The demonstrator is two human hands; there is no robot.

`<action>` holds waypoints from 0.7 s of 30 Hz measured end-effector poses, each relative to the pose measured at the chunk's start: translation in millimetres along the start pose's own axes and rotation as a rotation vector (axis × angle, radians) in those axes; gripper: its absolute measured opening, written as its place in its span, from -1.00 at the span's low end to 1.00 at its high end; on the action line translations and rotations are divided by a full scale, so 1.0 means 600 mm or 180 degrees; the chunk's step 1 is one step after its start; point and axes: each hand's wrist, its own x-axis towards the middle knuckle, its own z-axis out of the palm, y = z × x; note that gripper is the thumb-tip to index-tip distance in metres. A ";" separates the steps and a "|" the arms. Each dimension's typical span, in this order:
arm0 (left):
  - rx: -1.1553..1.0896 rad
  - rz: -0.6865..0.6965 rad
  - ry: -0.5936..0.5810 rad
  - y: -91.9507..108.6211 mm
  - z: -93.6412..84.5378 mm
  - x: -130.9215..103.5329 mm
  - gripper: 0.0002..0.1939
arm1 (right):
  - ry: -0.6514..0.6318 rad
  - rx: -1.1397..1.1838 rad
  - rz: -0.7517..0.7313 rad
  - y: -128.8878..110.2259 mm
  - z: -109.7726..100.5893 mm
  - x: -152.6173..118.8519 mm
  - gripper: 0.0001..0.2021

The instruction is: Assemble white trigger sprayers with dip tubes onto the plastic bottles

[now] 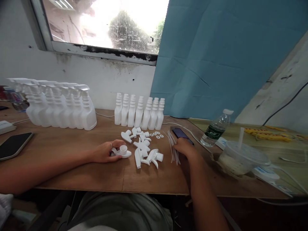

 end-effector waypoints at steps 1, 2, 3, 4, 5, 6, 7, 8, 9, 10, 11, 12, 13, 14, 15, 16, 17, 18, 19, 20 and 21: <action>-0.0065 -0.0052 0.0008 0.001 0.000 0.000 -0.46 | 0.0058 -0.0001 0.0018 0.001 -0.003 0.000 -0.68; -0.0115 -0.0104 0.0012 0.002 0.001 0.000 -0.46 | 0.0160 0.0032 0.0027 0.000 -0.007 0.000 -0.69; -0.0152 -0.0157 0.0018 0.003 0.002 0.000 -0.48 | 0.0324 0.0119 0.0041 -0.002 -0.012 -0.002 -0.71; -0.0182 -0.0205 0.0029 0.005 0.003 0.000 -0.50 | 0.0516 0.0283 0.0075 -0.006 -0.018 -0.004 -0.73; -0.0214 -0.0245 0.0049 0.008 0.004 0.000 -0.51 | 0.0702 0.0561 0.0094 -0.014 -0.024 -0.008 -0.75; -0.0248 -0.0279 0.0072 0.010 0.005 0.000 -0.51 | 0.0833 0.0967 0.0063 -0.024 -0.030 -0.014 -0.77; -0.0283 -0.0299 0.0093 0.013 0.007 0.000 -0.50 | 0.0862 0.1474 -0.0036 -0.037 -0.036 -0.022 -0.80; -0.0314 -0.0296 0.0108 0.016 0.008 0.000 -0.49 | 0.0770 0.2023 -0.0222 -0.052 -0.041 -0.033 -0.83; -0.0340 -0.0279 0.0111 0.019 0.009 0.000 -0.50 | 0.0612 0.2576 -0.0508 -0.070 -0.044 -0.045 -0.85; -0.0359 -0.0257 0.0115 0.021 0.009 0.000 -0.51 | 0.0417 0.3058 -0.0846 -0.089 -0.046 -0.058 -0.82; -0.0369 -0.0237 0.0118 0.023 0.009 0.000 -0.51 | 0.0255 0.3403 -0.1204 -0.109 -0.046 -0.072 -0.75; -0.0373 -0.0224 0.0117 0.024 0.009 0.000 -0.52 | 0.0173 0.3621 -0.1519 -0.130 -0.044 -0.085 -0.68; -0.0376 -0.0214 0.0119 0.024 0.009 0.000 -0.52 | 0.0110 0.3716 -0.1754 -0.150 -0.040 -0.097 -0.65; -0.0386 -0.0197 0.0121 0.024 0.009 0.000 -0.52 | 0.0060 0.3734 -0.1935 -0.170 -0.033 -0.107 -0.66; -0.0403 -0.0170 0.0122 0.024 0.009 0.000 -0.52 | 0.0015 0.3709 -0.2055 -0.187 -0.025 -0.115 -0.71; -0.0422 -0.0138 0.0113 0.023 0.009 0.000 -0.52 | -0.0039 0.3660 -0.2135 -0.202 -0.016 -0.120 -0.76; -0.0441 -0.0106 0.0093 0.022 0.009 -0.001 -0.52 | -0.0084 0.3620 -0.2202 -0.215 -0.006 -0.123 -0.79; -0.0459 -0.0079 0.0076 0.022 0.009 -0.001 -0.51 | -0.0114 0.3585 -0.2261 -0.225 0.005 -0.123 -0.79; -0.0471 -0.0061 0.0064 0.021 0.009 -0.001 -0.51 | -0.0130 0.3544 -0.2314 -0.232 0.015 -0.122 -0.78; -0.0482 -0.0048 0.0057 0.021 0.009 -0.001 -0.51 | -0.0129 0.3505 -0.2361 -0.237 0.023 -0.119 -0.77; -0.0494 -0.0039 0.0064 0.021 0.009 -0.001 -0.51 | -0.0122 0.3462 -0.2397 -0.239 0.030 -0.117 -0.77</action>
